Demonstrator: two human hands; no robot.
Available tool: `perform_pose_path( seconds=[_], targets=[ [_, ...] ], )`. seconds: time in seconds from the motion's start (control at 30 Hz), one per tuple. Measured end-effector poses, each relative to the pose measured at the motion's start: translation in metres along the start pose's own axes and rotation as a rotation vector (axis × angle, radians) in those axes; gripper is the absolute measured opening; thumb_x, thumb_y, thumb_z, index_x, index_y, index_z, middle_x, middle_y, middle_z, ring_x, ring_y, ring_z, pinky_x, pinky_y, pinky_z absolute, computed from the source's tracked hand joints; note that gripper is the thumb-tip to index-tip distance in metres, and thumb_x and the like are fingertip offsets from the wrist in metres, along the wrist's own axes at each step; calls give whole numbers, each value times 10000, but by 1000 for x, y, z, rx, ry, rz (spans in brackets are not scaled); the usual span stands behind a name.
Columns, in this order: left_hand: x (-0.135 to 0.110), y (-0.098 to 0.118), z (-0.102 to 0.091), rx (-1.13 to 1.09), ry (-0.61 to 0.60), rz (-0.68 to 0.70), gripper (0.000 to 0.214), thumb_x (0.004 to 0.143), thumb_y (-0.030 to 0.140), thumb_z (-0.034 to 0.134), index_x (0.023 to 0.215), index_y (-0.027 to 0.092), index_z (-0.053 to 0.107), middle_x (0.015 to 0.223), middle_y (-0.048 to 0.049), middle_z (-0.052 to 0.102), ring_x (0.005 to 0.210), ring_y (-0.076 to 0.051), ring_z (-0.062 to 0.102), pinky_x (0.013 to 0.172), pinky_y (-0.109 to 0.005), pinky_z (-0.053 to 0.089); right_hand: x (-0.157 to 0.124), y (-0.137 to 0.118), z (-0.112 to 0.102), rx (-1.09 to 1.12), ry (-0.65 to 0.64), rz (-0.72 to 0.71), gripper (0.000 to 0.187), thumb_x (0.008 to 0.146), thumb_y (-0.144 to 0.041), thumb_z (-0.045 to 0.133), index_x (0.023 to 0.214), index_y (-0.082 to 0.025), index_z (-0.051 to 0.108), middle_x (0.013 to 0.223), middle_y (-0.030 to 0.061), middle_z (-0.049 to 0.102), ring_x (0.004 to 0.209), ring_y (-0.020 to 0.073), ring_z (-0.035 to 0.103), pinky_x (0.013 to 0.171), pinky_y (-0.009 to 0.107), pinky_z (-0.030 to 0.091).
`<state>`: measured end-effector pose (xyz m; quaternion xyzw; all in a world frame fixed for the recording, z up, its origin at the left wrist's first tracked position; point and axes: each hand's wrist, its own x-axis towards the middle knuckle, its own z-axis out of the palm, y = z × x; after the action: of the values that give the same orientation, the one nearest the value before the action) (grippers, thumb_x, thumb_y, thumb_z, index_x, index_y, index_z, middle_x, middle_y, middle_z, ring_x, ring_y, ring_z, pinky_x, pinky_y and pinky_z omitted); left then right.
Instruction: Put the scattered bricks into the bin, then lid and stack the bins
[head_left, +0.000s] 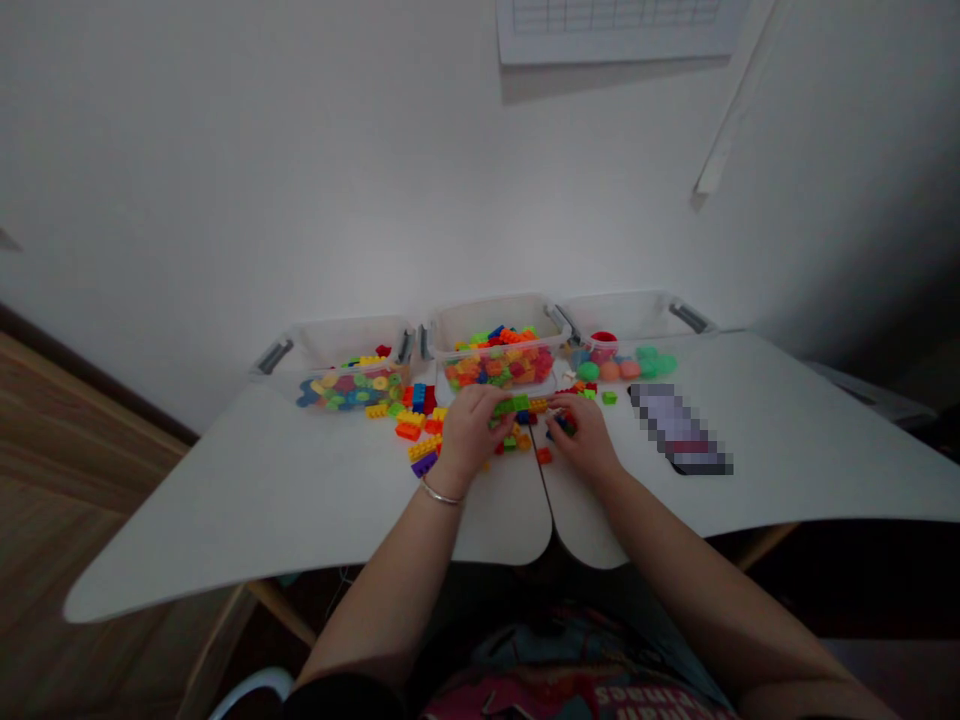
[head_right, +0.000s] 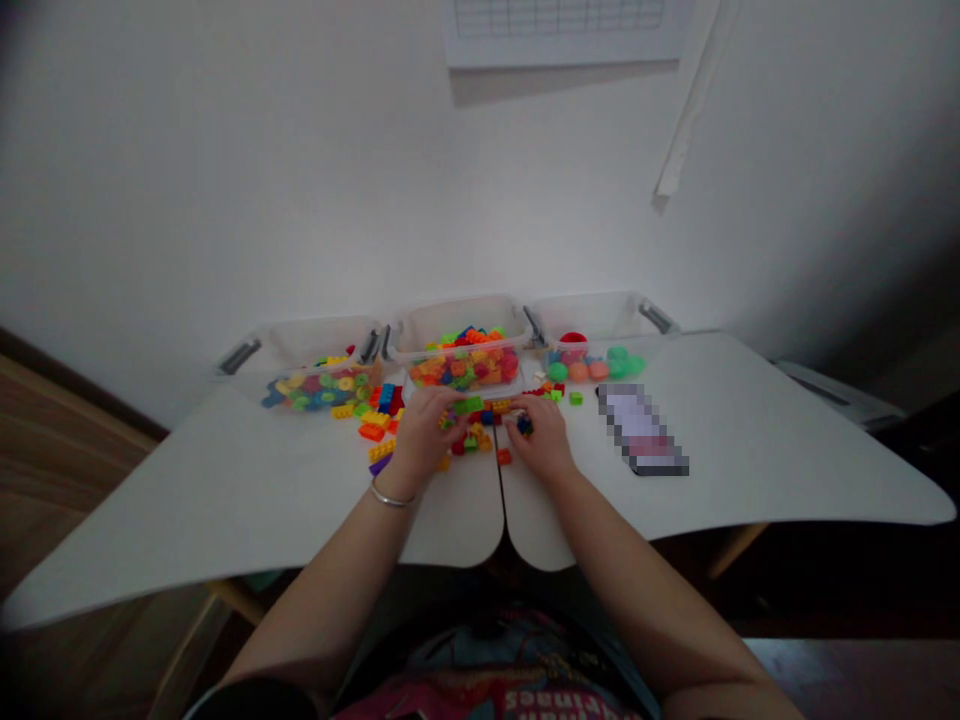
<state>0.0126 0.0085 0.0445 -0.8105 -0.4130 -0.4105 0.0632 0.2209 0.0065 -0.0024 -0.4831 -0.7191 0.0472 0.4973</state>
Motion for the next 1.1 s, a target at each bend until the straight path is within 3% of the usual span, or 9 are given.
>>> perform_pose_path(
  seconds=[0.13, 0.2, 0.33, 0.53, 0.7, 0.87, 0.93, 1.0, 1.1],
  targets=[
    [20, -19, -27, 19, 340, -191, 189, 839, 292, 599, 1006, 204, 618, 984, -61, 673, 978, -211, 608, 903, -378, 474, -1, 3, 1, -59, -15, 30, 191, 813, -264, 539, 974, -208, 626, 1026, 104, 680, 992, 268, 595, 915, 451, 450],
    [39, -30, -38, -10, 419, -337, 225, 848, 308, 584, 1042, 199, 616, 1017, -59, 672, 985, -203, 607, 904, -365, 472, -2, 4, 3, -70, -34, 37, 193, 805, -258, 537, 967, -206, 628, 1011, 101, 678, 992, 268, 589, 911, 447, 450],
    [82, -49, -49, -118, 325, -460, 270, 865, 297, 549, 1100, 183, 619, 1047, -61, 695, 940, -174, 639, 842, -302, 485, -2, 5, 4, -59, -83, 39, 182, 780, -228, 539, 937, -208, 629, 980, 88, 677, 979, 260, 587, 908, 437, 453],
    [110, -58, -44, 289, 91, -603, 294, 807, 403, 645, 1051, 253, 708, 998, -77, 742, 1045, -296, 630, 959, -458, 393, -1, 6, 2, -89, -99, 80, 171, 773, -192, 532, 900, -211, 643, 973, 85, 682, 981, 262, 580, 914, 447, 446],
    [110, -63, -34, 349, -83, -582, 306, 797, 391, 619, 1054, 272, 736, 956, -82, 756, 1013, -301, 646, 996, -480, 366, -1, 6, 1, -107, -92, 96, 163, 770, -188, 542, 893, -204, 647, 955, 83, 685, 963, 260, 585, 899, 439, 451],
    [112, -70, -34, 281, -177, -697, 391, 787, 381, 598, 1138, 251, 710, 1049, -111, 735, 1013, -337, 643, 889, -470, 453, -2, 7, 3, -111, -84, 92, 153, 771, -185, 542, 880, -208, 648, 959, 85, 688, 978, 265, 583, 917, 449, 442],
    [110, -70, -35, 239, -115, -644, 385, 811, 361, 563, 1142, 226, 706, 1071, -112, 725, 1035, -321, 629, 910, -454, 454, -2, 7, 3, -112, -84, 92, 154, 773, -184, 540, 882, -205, 648, 961, 86, 689, 981, 265, 583, 921, 448, 442],
    [102, -65, -36, 217, 21, -506, 369, 837, 315, 527, 1143, 198, 696, 1114, -110, 706, 1090, -294, 592, 984, -441, 419, -2, 7, 3, -107, -86, 90, 154, 776, -187, 537, 883, -204, 647, 958, 85, 688, 979, 263, 584, 918, 445, 444],
    [81, -44, -38, 219, 226, -330, 360, 853, 273, 515, 1175, 199, 657, 1274, -108, 614, 1199, -281, 500, 1071, -454, 343, -2, 6, 3, -106, -83, 88, 155, 778, -193, 533, 884, -206, 646, 955, 86, 684, 968, 264, 586, 905, 444, 452]
  ],
)
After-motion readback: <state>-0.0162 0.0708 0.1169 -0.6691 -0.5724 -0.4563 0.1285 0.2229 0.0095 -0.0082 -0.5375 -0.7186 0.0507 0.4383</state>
